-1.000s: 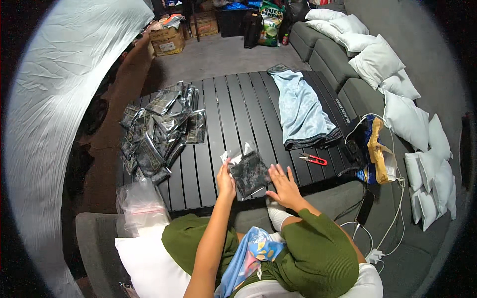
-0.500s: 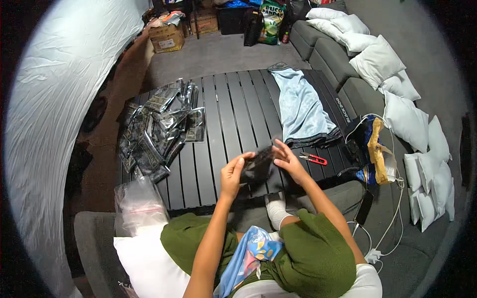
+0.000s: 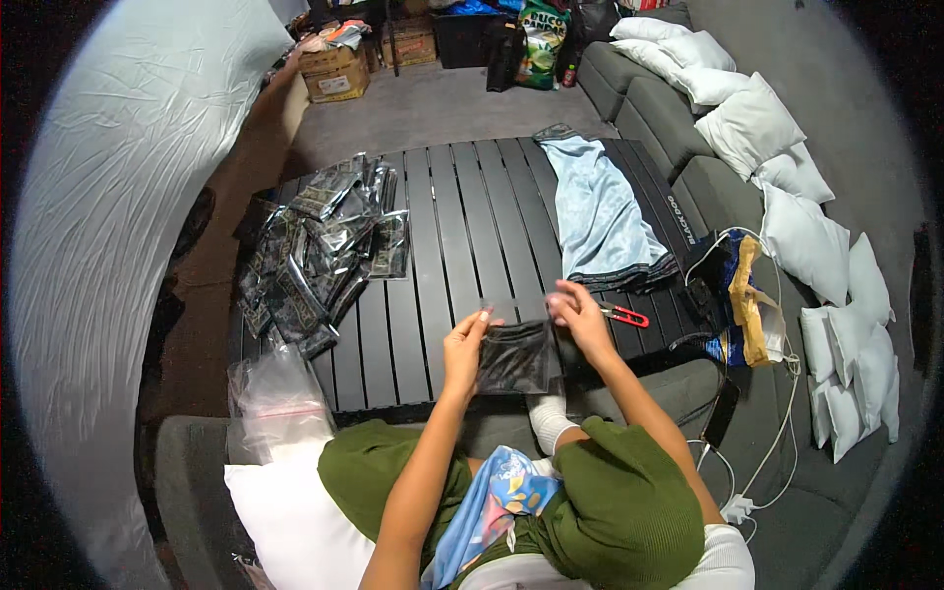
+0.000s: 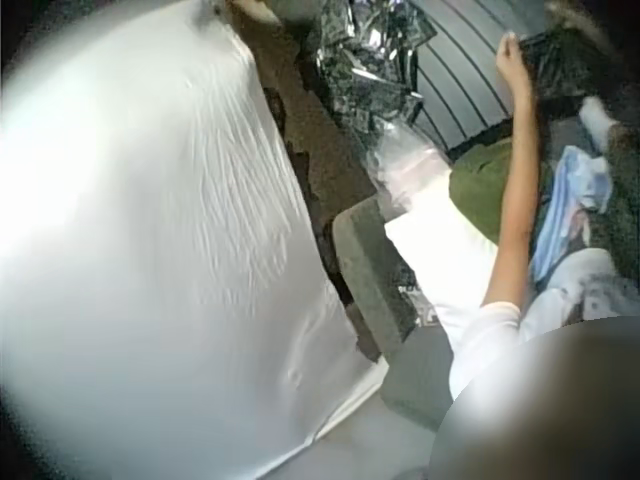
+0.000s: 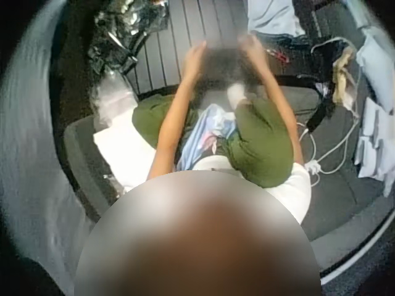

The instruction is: Unfolding fabric items from packaging, inspecting labels, and using a utility knife to trim loose threads.

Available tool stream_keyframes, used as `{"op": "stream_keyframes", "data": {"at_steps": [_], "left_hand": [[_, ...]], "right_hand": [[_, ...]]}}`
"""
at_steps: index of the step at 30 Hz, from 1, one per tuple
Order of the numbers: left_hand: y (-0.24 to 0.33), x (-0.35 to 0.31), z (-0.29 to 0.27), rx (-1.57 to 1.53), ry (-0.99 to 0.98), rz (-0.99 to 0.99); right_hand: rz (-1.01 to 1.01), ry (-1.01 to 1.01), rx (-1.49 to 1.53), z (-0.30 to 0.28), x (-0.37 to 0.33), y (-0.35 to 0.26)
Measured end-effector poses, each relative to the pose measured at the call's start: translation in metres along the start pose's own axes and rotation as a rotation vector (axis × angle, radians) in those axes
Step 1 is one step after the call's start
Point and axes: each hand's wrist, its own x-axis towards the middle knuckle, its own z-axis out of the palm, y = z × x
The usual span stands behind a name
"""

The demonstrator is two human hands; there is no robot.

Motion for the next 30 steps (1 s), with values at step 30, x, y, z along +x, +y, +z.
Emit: {"op": "stream_keyframes", "data": {"at_steps": [30], "left_hand": [[0.015,-0.018,0.014,0.47,-0.07,0.283]], "right_hand": [[-0.618,-0.168,-0.548,0.046,-0.006,-0.034]]}}
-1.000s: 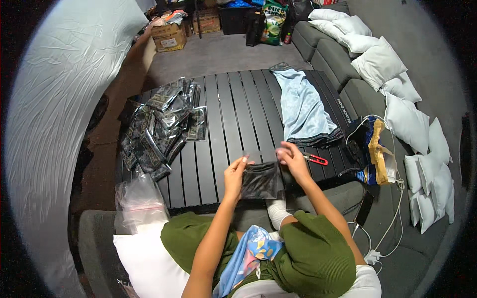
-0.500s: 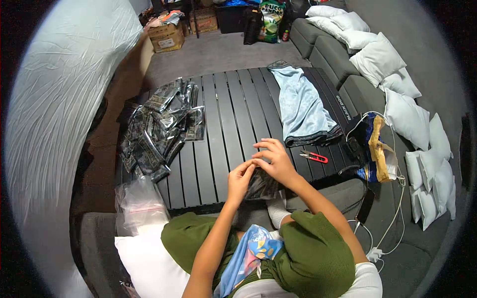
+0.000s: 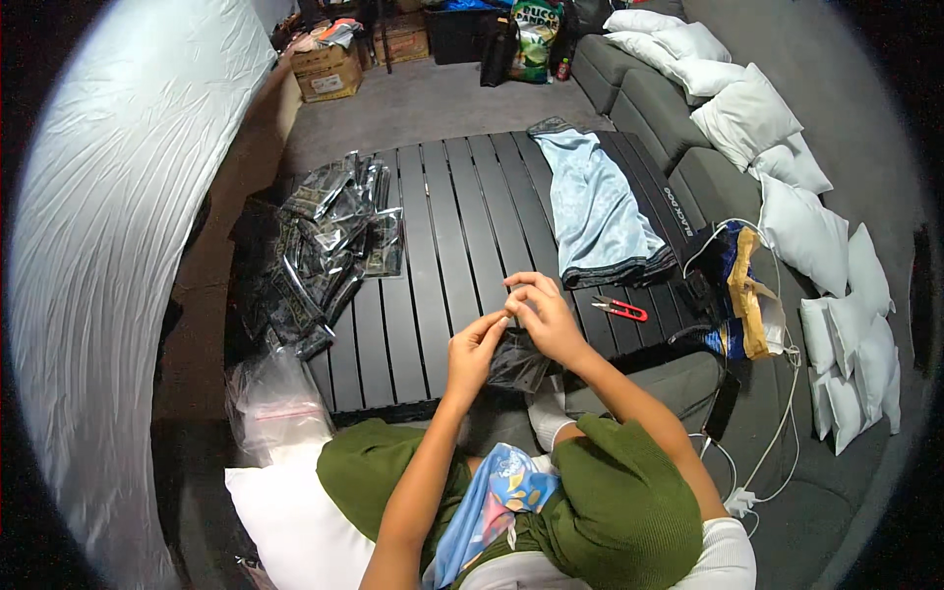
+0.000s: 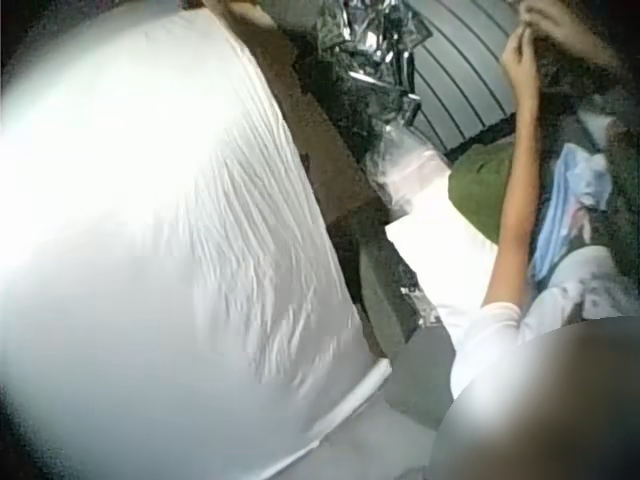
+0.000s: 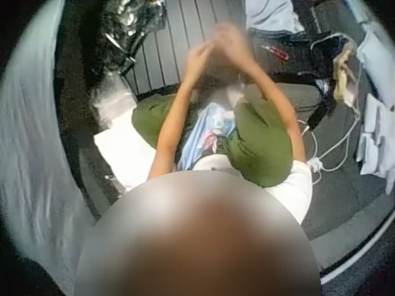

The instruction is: Unfolding fabric items from packaging, inspecting labels, and using a utility knife to trim loose threads.

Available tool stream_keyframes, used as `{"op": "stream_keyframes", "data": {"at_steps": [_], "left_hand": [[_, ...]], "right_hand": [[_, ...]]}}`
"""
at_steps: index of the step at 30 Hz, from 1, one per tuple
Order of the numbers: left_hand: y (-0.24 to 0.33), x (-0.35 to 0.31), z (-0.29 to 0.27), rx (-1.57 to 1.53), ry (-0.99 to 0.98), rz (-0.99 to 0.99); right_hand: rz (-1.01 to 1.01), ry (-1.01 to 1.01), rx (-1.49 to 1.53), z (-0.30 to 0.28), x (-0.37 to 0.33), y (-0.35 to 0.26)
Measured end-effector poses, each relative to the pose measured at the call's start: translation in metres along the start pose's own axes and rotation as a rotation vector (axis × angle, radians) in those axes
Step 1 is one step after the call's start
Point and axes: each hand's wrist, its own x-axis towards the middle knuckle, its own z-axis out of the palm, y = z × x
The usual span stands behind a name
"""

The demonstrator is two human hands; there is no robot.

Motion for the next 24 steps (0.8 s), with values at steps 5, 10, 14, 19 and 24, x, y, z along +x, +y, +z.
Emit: {"op": "stream_keyframes", "data": {"at_steps": [5,10,14,19,24], "left_hand": [[-0.017,0.004,-0.012,-0.112,0.022,-0.072],[-0.029,0.02,-0.02,-0.437,0.205,-0.455],[-0.048,0.026,-0.044,-0.519,0.262,-0.447],[-0.055,0.031,-0.048,-0.366,0.272,-0.431],[-0.054,0.032,-0.04,-0.322,0.171,-0.376]], "right_hand": [[0.619,0.258,0.66,-0.001,0.005,0.039],[0.829,0.807,1.112,-0.095,-0.013,0.131],[0.695,0.947,1.327,-0.116,-0.012,0.088],[0.611,-0.13,1.19,-0.053,-0.025,0.006],[0.134,-1.119,0.301,0.026,-0.061,0.01]]}}
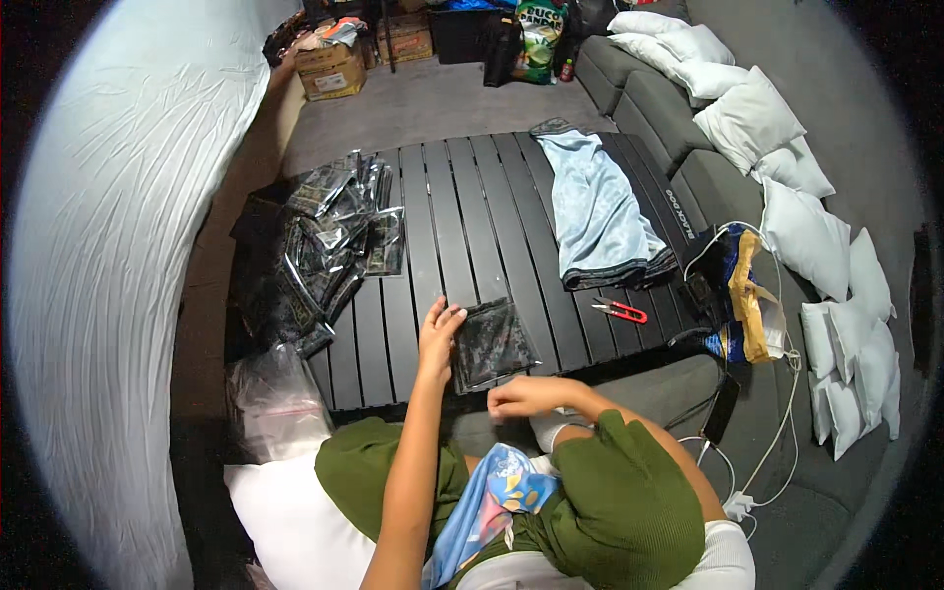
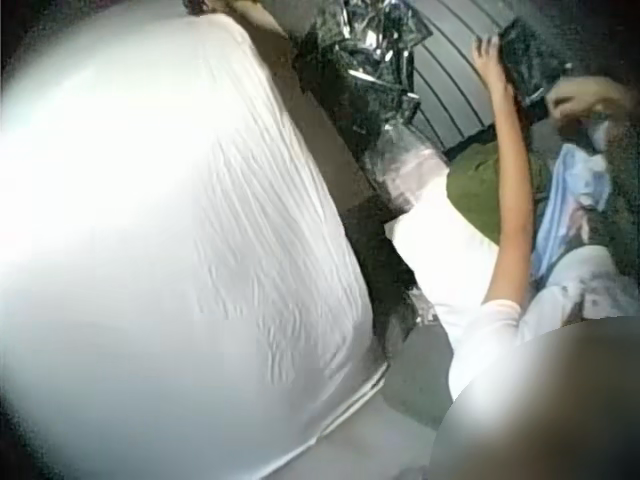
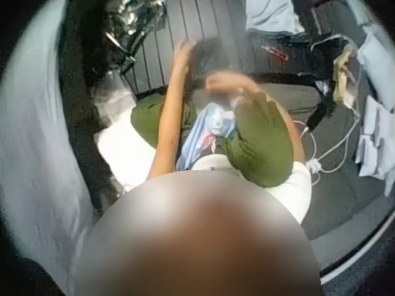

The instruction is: Unfolding fabric items from packaging, inspecting labels, and using a utility knife to trim loose threads.

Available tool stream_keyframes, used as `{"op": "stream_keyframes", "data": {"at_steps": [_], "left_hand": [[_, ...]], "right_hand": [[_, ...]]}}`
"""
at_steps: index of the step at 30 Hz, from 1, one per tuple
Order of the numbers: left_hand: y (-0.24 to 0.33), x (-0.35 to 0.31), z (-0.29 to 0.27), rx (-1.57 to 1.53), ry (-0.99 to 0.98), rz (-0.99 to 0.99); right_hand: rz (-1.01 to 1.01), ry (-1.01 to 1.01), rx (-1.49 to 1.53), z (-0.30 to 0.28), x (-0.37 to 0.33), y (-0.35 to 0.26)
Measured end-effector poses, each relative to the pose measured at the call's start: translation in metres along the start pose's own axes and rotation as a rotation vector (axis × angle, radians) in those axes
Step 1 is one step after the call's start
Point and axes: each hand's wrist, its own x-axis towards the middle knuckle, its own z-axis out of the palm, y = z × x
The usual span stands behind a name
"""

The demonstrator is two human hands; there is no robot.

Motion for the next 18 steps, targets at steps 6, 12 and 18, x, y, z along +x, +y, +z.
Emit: {"op": "stream_keyframes", "data": {"at_steps": [6,12,18], "left_hand": [[0.003,-0.008,0.008,-0.038,-0.048,-0.047],[-0.003,-0.004,-0.011,0.035,-0.173,-0.069],[0.014,-0.015,0.011,0.078,-0.202,-0.006]], "right_hand": [[0.264,0.024,-0.56,0.04,0.011,0.058],[0.298,-0.036,-0.308,0.043,0.01,0.093],[0.182,0.0,-0.305,0.043,0.0,0.086]]}}
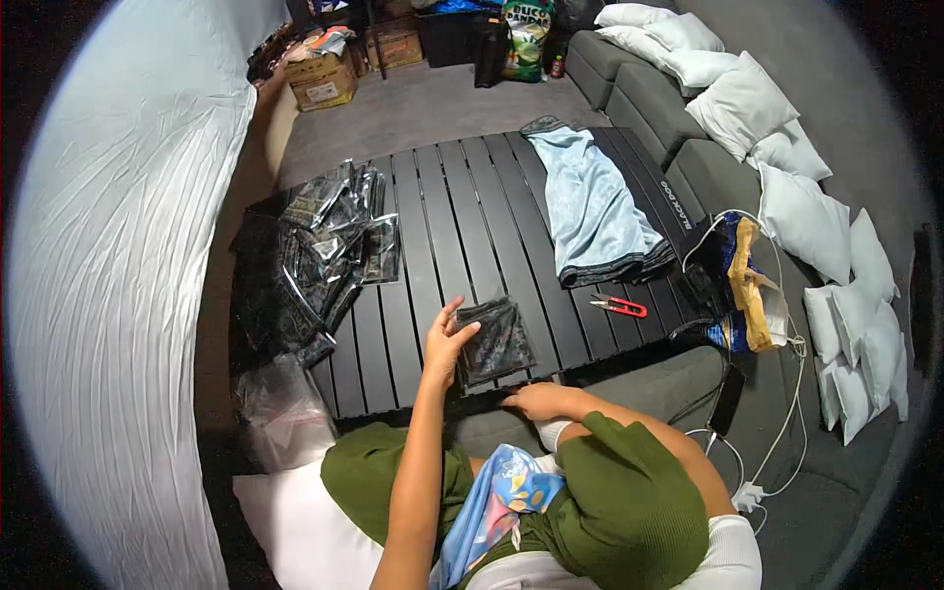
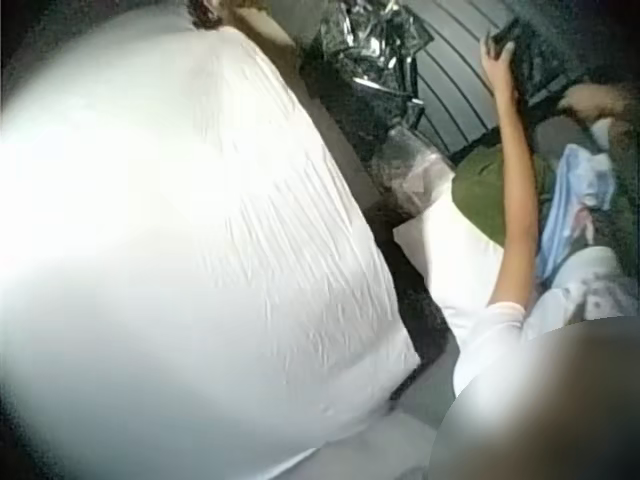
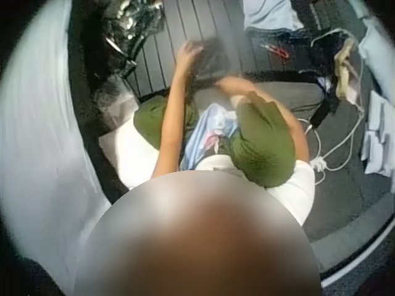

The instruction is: Unfolding fabric items from packaging, inspecting labels, and using a utility knife to trim loose threads.

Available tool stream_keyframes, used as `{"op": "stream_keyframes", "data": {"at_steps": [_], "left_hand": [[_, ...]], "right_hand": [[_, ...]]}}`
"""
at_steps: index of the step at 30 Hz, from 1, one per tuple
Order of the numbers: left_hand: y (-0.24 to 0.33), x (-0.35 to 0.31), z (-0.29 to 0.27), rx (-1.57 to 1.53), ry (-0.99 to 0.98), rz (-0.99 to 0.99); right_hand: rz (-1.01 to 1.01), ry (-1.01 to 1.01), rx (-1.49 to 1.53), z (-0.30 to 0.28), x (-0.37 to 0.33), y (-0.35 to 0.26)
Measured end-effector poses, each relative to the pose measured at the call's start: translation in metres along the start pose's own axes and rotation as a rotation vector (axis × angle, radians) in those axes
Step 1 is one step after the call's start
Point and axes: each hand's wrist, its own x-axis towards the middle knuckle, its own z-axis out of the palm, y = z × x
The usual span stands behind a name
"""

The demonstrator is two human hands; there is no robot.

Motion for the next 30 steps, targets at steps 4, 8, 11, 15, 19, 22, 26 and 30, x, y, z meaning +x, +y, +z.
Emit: {"op": "stream_keyframes", "data": {"at_steps": [4,8,11,15,19,22,26,30], "left_hand": [[0.002,-0.001,-0.001,-0.028,-0.052,0.071],[0.005,-0.003,0.007,0.02,-0.007,0.155],[0.006,-0.005,0.0,-0.018,-0.058,0.095],[0.001,-0.001,0.006,-0.031,-0.106,0.14],[0.001,-0.001,0.0,-0.013,-0.1,0.19],[-0.001,0.0,-0.001,-0.037,-0.159,0.194],[0.001,-0.002,0.001,0.01,-0.205,0.219],[0.001,-0.004,0.005,-0.006,-0.234,0.231]], "right_hand": [[0.044,-0.042,-0.165,-0.004,-0.002,-0.003],[-0.068,0.152,-0.14,-0.007,-0.007,-0.011],[0.045,-0.038,-0.148,-0.02,-0.012,-0.033],[-0.226,0.038,0.008,-0.018,-0.021,-0.022],[-0.207,-0.303,0.452,-0.075,-0.042,-0.051],[-0.109,0.296,0.616,-0.1,-0.045,-0.033],[0.065,0.836,0.488,-0.126,-0.043,-0.012],[-0.015,0.711,0.86,-0.124,-0.027,0.006]]}}
